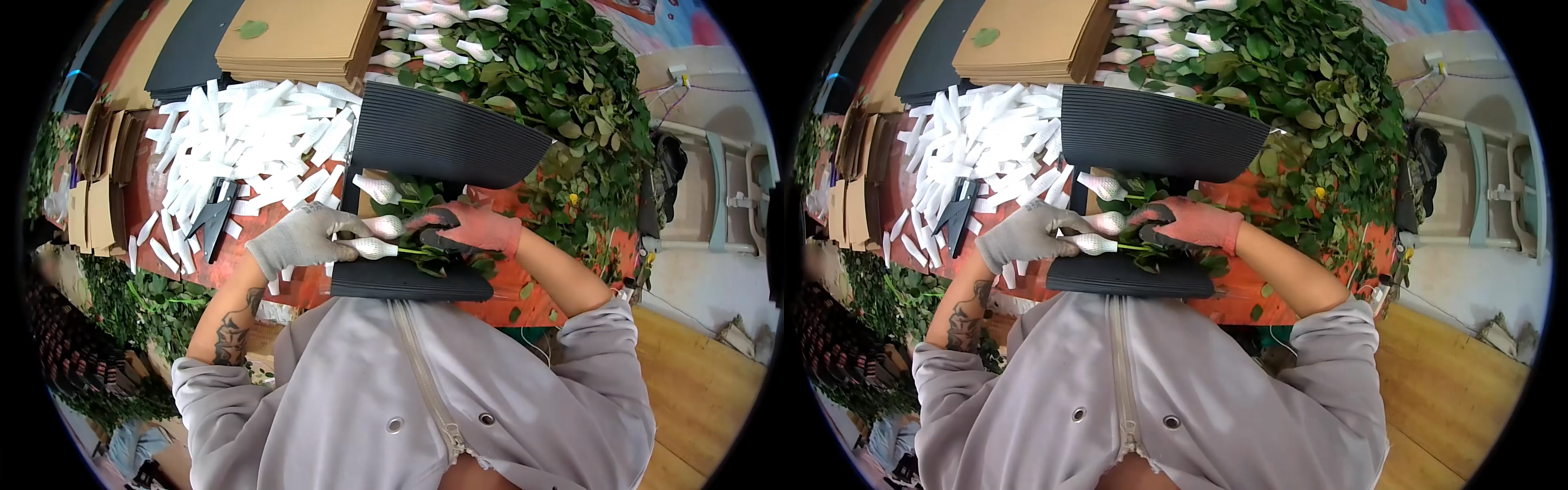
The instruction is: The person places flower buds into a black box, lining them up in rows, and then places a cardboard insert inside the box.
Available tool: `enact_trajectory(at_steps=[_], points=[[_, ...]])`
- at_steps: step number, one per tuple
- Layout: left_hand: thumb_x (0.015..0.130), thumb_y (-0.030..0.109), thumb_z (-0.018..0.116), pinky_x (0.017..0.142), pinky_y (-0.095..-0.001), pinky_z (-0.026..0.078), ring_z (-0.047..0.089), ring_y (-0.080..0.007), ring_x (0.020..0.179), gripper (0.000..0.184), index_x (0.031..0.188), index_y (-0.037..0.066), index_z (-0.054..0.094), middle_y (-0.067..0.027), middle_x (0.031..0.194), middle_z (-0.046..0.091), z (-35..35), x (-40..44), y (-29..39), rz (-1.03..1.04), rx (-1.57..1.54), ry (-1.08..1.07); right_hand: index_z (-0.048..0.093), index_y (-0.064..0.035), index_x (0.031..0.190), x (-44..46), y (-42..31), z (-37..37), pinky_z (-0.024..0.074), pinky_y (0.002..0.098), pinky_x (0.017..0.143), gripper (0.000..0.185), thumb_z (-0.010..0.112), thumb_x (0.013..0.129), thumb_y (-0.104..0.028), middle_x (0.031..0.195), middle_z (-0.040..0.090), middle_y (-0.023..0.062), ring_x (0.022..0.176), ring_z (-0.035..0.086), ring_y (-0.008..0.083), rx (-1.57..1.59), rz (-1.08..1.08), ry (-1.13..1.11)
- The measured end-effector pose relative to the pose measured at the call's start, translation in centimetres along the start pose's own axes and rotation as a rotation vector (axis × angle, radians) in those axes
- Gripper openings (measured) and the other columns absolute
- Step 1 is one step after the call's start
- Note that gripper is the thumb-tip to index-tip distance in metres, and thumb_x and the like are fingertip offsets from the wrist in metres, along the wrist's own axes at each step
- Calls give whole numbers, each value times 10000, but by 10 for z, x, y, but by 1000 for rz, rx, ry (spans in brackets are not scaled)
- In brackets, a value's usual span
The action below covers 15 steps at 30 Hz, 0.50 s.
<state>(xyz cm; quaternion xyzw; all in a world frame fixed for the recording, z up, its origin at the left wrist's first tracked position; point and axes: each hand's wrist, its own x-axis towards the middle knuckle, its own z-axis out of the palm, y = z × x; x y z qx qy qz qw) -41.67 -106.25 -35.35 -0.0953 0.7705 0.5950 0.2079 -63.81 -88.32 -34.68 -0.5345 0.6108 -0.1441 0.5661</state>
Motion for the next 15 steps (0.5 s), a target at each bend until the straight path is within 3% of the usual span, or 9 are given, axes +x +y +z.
enact_trajectory(at_steps=[1, 2, 5, 7, 9, 13, 15], points=[[749, 85, 668, 786, -297, 478, 617, -175, 853, 365, 1109, 52, 618, -90, 975, 658, -1, -1, 2, 10, 2, 25, 532, -184, 1219, 0, -1, 0, 376, 356, 960, 388, 511, 835, -236, 1148, 565, 122, 1089, 511, 310, 29, 75, -81], [749, 85, 668, 786, -297, 478, 617, -175, 853, 365, 1109, 52, 618, -90, 975, 658, 1, 0, 3, 11, 3, 20, 564, -167, 1182, 4, 12, 9, 388, 373, 941, 363, 497, 831, -230, 1126, 573, 140, 1065, 526, 314, -162, -44, 10], [749, 102, 672, 773, -294, 481, 624, -183, 831, 348, 1091, 55, 627, -98, 938, 666, 8, 5, 1, 33, 72, -14, 563, -163, 1179, 5, 0, 13, 391, 386, 941, 363, 497, 828, -232, 1132, 567, 153, 1054, 527, 321, -245, 15, -13], [743, 183, 664, 743, -326, 488, 632, -265, 793, 311, 1042, 98, 643, -121, 889, 663, 13, 9, -7, 65, 132, 55, 553, -142, 1181, 1, -9, 15, 395, 392, 941, 372, 497, 823, -224, 1134, 565, 166, 1054, 525, 332, -247, 3, 25], [757, 222, 646, 742, -358, 484, 622, -282, 814, 295, 1026, 99, 640, -119, 888, 655, 16, 11, -11, 95, 152, 99, 558, -124, 1175, 5, 2, 26, 409, 398, 923, 378, 503, 814, -223, 1103, 583, 165, 1040, 532, 345, -369, -48, 422], [760, 228, 624, 758, -380, 469, 614, -275, 874, 264, 1002, 126, 651, -101, 946, 647, 24, 22, -19, 134, 487, 154, 548, -95, 1165, 13, 0, 20, 434, 404, 883, 391, 524, 817, -270, 1021, 616, 163, 984, 568, 333, -433, -59, 120], [758, 219, 622, 753, -381, 465, 612, -278, 861, 259, 1000, 130, 650, -100, 920, 646, 28, 24, -27, 64, 590, 204, 555, -94, 1148, 18, -3, 24, 446, 393, 865, 390, 539, 815, -296, 1003, 620, 159, 979, 578, 309, -467, -37, 110]])
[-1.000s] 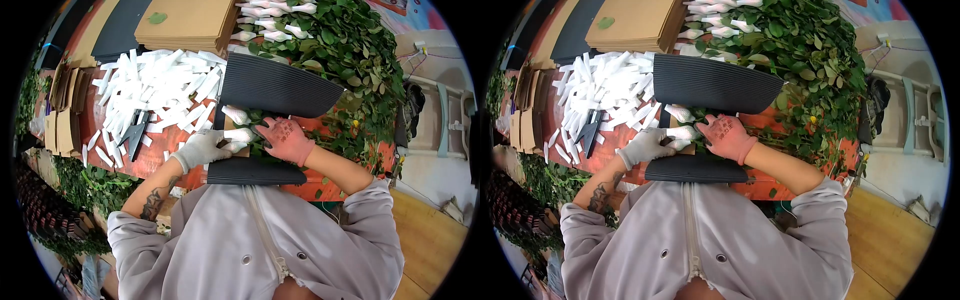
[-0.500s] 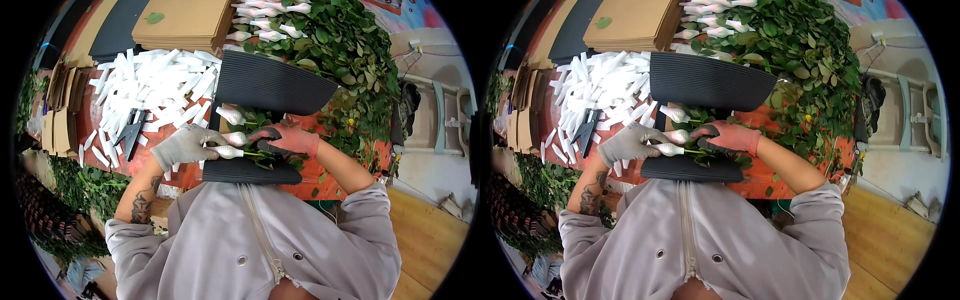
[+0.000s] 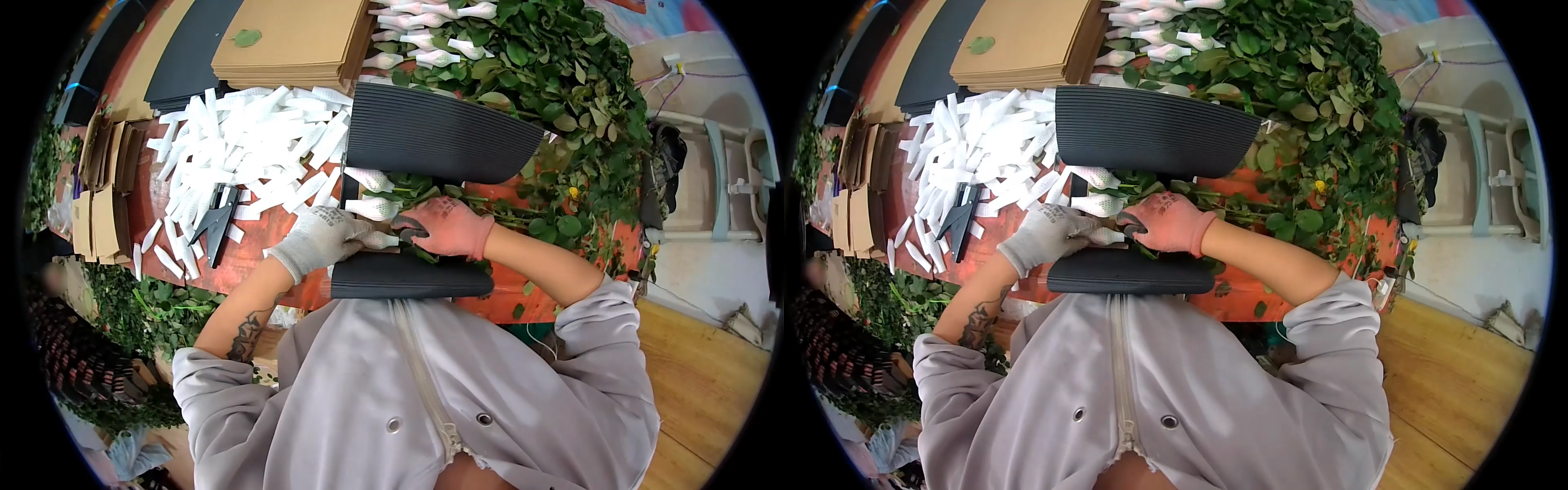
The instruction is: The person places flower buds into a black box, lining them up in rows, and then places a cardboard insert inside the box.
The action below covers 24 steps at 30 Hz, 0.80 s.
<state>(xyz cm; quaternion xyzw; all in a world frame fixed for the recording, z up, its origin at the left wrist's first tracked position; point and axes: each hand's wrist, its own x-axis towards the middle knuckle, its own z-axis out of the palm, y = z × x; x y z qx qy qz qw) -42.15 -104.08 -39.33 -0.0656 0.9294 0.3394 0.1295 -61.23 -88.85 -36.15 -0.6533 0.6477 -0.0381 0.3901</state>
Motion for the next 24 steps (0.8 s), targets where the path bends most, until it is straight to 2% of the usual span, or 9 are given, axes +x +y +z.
enact_trajectory(at_steps=[3, 8, 10, 13, 15, 18, 20, 22, 24], points=[[756, 226, 635, 760, -377, 466, 614, -276, 866, 266, 1004, 133, 654, -97, 924, 651, 1, -3, -2, -7, -85, 28, 563, -108, 1035, 1, -7, 15, 461, 387, 768, 337, 589, 786, -333, 904, 614, 96, 903, 597, 269, -409, -30, -64], [756, 289, 655, 757, -378, 473, 617, -271, 861, 292, 1001, 128, 658, -86, 916, 656, -5, -10, -2, -31, -160, 93, 530, -105, 902, 7, -11, 20, 450, 395, 704, 274, 598, 774, -337, 843, 588, 80, 818, 591, 257, -414, -38, -127], [764, 332, 646, 746, -382, 480, 621, -266, 854, 309, 997, 130, 658, -77, 911, 657, -11, -10, 4, -61, -123, 105, 559, -73, 827, 2, -10, 22, 482, 386, 704, 252, 620, 734, -299, 815, 617, 94, 808, 612, 270, -400, -90, 62], [756, 214, 686, 709, -331, 479, 628, -246, 774, 228, 931, 69, 673, -90, 838, 663, -9, -7, 3, -235, -235, -83, 569, -73, 870, 2, -8, 29, 478, 392, 711, 270, 621, 732, -300, 813, 616, 105, 795, 609, 279, -398, -117, 153], [763, 132, 677, 653, -301, 475, 623, -210, 701, 150, 877, 35, 676, -87, 782, 661, 7, -4, -20, 10, -400, 38, 571, -74, 885, 5, 2, 38, 471, 396, 727, 281, 622, 731, -304, 825, 614, 108, 809, 606, 278, -352, -138, 180], [760, 73, 670, 626, -290, 466, 609, -184, 672, 105, 846, 11, 670, -83, 756, 654, 3, -7, -30, -25, -518, -3, 576, -80, 902, 8, 15, 55, 455, 402, 763, 286, 621, 722, -297, 858, 610, 111, 848, 597, 272, -272, -142, 253], [758, 77, 668, 613, -301, 466, 606, -175, 669, 118, 844, -3, 662, -79, 743, 650, -7, -14, -27, 16, -487, -4, 578, -85, 905, 9, 15, 58, 446, 404, 785, 279, 619, 714, -284, 879, 609, 111, 872, 591, 266, -229, -115, 311], [743, 79, 631, 676, -329, 479, 617, -241, 704, 92, 807, 22, 664, -101, 755, 652, -12, -25, -29, -79, -388, 100, 591, -88, 879, 10, 11, 53, 446, 408, 790, 243, 608, 694, -246, 874, 611, 105, 870, 591, 266, -161, -91, 206], [744, 66, 607, 683, -340, 481, 617, -255, 709, 100, 815, 30, 667, -103, 756, 652, -25, -38, -29, -192, -17, 141, 602, -86, 836, 9, 13, 57, 466, 409, 743, 204, 596, 677, -213, 832, 617, 106, 826, 604, 274, -152, -164, 353]])
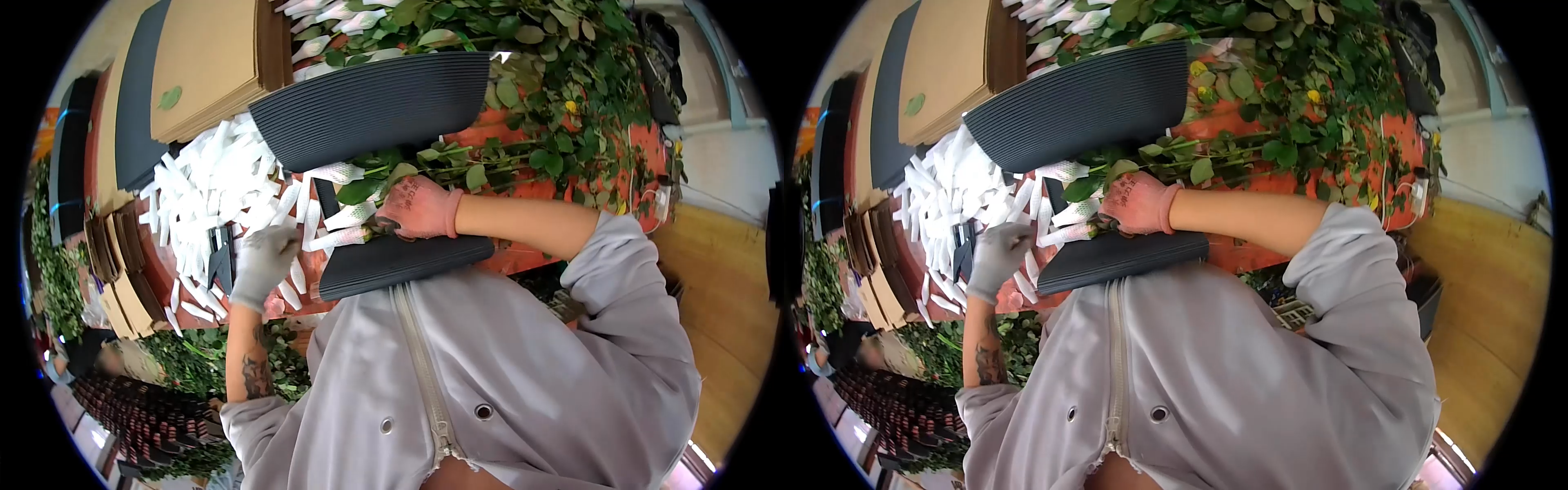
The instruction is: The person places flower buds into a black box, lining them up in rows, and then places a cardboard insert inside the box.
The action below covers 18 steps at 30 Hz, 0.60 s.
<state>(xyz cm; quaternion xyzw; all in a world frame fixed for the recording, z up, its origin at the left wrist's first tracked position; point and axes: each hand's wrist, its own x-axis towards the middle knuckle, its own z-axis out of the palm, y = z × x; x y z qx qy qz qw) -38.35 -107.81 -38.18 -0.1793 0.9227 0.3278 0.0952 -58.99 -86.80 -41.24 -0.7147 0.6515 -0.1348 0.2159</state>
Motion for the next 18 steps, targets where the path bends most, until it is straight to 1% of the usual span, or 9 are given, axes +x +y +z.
enact_trajectory(at_steps=[2, 4, 6, 9, 11, 14, 15, 17, 18], points=[[745, 75, 599, 689, -354, 482, 617, -269, 725, 123, 842, 46, 669, -106, 764, 648, -25, -2, 18, -33, 5, 69, 603, -89, 843, 6, -3, -11, 474, 407, 715, 199, 592, 686, -211, 829, 626, 105, 824, 612, 274, -98, 12, -222], [748, 111, 606, 698, -364, 483, 623, -269, 741, 157, 881, 58, 668, -107, 806, 650, -34, 2, 49, 166, -196, -95, 601, -89, 852, 10, -7, -19, 476, 404, 714, 202, 590, 688, -207, 834, 630, 105, 831, 615, 273, -123, -8, -272], [712, 57, 628, 742, -319, 500, 637, -253, 823, 231, 939, 46, 666, -121, 891, 660, -18, 16, 58, 394, -100, -94, 598, -90, 861, 13, -5, -17, 479, 400, 713, 205, 588, 690, -203, 839, 634, 105, 839, 617, 272, -162, -35, -318], [722, 81, 630, 779, -336, 493, 624, -265, 875, 254, 974, 57, 655, -115, 960, 650, 7, 22, 39, 336, -115, -151, 600, -85, 886, 6, 2, -4, 486, 400, 705, 225, 597, 694, -202, 819, 635, 107, 824, 622, 275, -91, -79, -106], [742, 114, 619, 785, -349, 488, 619, -282, 863, 238, 972, 64, 653, -107, 965, 647, 13, 17, 36, 105, -129, -169, 604, -76, 894, 3, -2, -7, 495, 397, 699, 243, 619, 686, -203, 798, 636, 113, 799, 628, 282, -91, -39, -62], [746, 105, 590, 779, -372, 481, 613, -276, 893, 259, 1000, 118, 638, -74, 946, 648, 27, 14, 27, 83, -51, -160, 605, -79, 916, 12, -3, -13, 498, 392, 703, 274, 640, 677, -211, 807, 640, 120, 797, 633, 285, -23, 78, -267], [746, 105, 590, 779, -372, 481, 613, -276, 893, 259, 1000, 118, 638, -74, 946, 648, 22, 14, 23, 89, -42, -167, 608, -78, 901, 10, -2, -11, 501, 388, 696, 267, 647, 672, -210, 808, 644, 122, 787, 637, 292, -22, 63, -241], [745, 87, 577, 772, -373, 482, 615, -267, 894, 250, 986, 122, 634, -69, 954, 645, 1, 15, 22, -28, 344, -242, 609, -82, 893, 10, -3, -14, 498, 387, 701, 261, 647, 671, -214, 808, 642, 118, 795, 634, 285, -28, 68, -230], [744, 80, 570, 767, -374, 484, 615, -265, 899, 281, 1013, 131, 633, -60, 971, 643, 3, 7, -1, -59, 358, -142, 610, -85, 885, 9, -4, -15, 496, 386, 706, 255, 647, 671, -218, 807, 640, 114, 802, 632, 278, -41, 62, -228]])
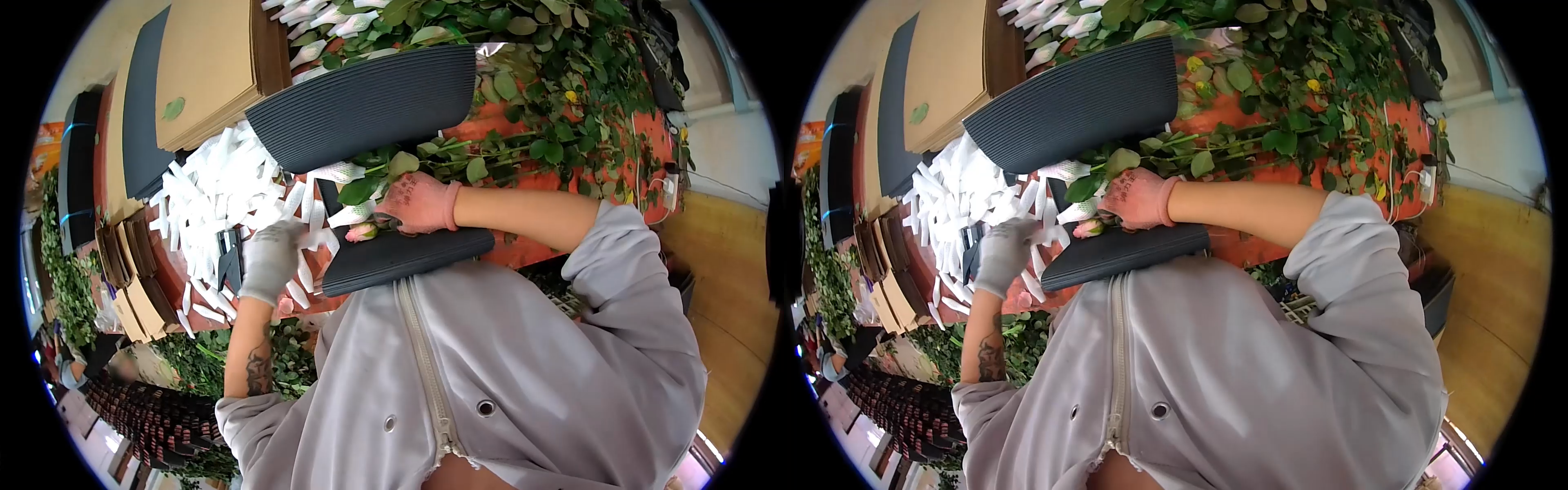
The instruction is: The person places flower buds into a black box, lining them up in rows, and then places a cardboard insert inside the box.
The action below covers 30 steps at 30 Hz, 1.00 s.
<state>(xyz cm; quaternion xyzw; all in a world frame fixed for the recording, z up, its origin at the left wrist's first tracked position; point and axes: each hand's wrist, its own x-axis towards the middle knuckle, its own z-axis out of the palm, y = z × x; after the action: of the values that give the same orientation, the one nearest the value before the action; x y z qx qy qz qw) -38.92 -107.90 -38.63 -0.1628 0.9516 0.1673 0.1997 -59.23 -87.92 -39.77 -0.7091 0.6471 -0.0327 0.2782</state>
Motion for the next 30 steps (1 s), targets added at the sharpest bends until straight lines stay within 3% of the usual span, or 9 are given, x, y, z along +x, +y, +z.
enact_trajectory(at_steps=[3, 6, 11, 17, 19, 22, 24, 28, 30], points=[[743, 82, 568, 786, -363, 484, 617, -261, 906, 267, 995, 110, 650, -69, 986, 651, -50, -10, 22, 28, -51, 133, 605, -91, 862, -2, -2, 0, 487, 394, 710, 230, 640, 679, -226, 814, 633, 101, 817, 625, 268, -81, -51, 22], [768, 117, 555, 820, -351, 482, 624, -252, 897, 232, 961, 78, 678, -97, 1010, 657, -61, 7, 60, 550, -542, -18, 597, -96, 832, -3, -1, 1, 477, 407, 714, 181, 610, 708, -227, 814, 623, 90, 829, 618, 257, -174, -99, 12], [832, 166, 532, 854, -340, 470, 619, -262, 917, 275, 1068, 89, 651, -94, 1047, 650, -32, 20, 59, 373, -365, -288, 577, -80, 840, -17, -14, -30, 487, 411, 669, 175, 562, 767, -238, 804, 619, 96, 794, 627, 262, -190, -18, 20], [849, 196, 507, 882, -352, 455, 606, -265, 949, 293, 1097, 114, 639, -85, 1081, 636, -18, 19, 52, 468, -458, -201, 503, -76, 978, -13, -5, -12, 463, 388, 627, 327, 571, 787, -334, 879, 586, 95, 769, 611, 258, -191, 140, -100], [851, 221, 495, 870, -352, 457, 602, -258, 949, 295, 1094, 141, 641, -60, 1095, 632, -17, 18, 51, 512, -479, -173, 511, -70, 1019, -13, -1, 0, 465, 383, 614, 320, 564, 778, -274, 851, 596, 91, 758, 615, 259, -234, 48, 249], [837, 250, 545, 839, -373, 463, 604, -255, 936, 281, 1065, 116, 640, -66, 1051, 637, -32, 14, 57, 425, -527, -207, 515, -68, 1059, -2, -2, -6, 463, 371, 600, 324, 549, 768, -208, 814, 602, 78, 759, 618, 251, -230, 80, -14], [815, 299, 589, 801, -377, 470, 611, -256, 890, 321, 1072, 109, 620, -69, 965, 631, -42, 13, 59, 84, -237, 92, 517, -60, 1133, -3, -1, 0, 466, 366, 592, 365, 512, 782, -161, 797, 608, 72, 747, 620, 238, -236, 92, -4], [825, 296, 582, 707, -353, 490, 617, -242, 804, 233, 978, 121, 601, -52, 919, 595, 7, 35, 38, 314, 119, 141, 495, -28, 1232, 0, -2, 1, 485, 368, 622, 429, 456, 816, -127, 805, 619, 89, 755, 627, 233, -321, 19, -6], [844, 255, 556, 689, -359, 487, 612, -234, 795, 156, 915, 121, 591, -43, 902, 586, 7, 37, 32, 317, 119, 94, 573, -34, 1038, -1, 1, 6, 497, 378, 581, 260, 446, 832, -130, 768, 646, 113, 749, 650, 263, -294, -28, 123]])
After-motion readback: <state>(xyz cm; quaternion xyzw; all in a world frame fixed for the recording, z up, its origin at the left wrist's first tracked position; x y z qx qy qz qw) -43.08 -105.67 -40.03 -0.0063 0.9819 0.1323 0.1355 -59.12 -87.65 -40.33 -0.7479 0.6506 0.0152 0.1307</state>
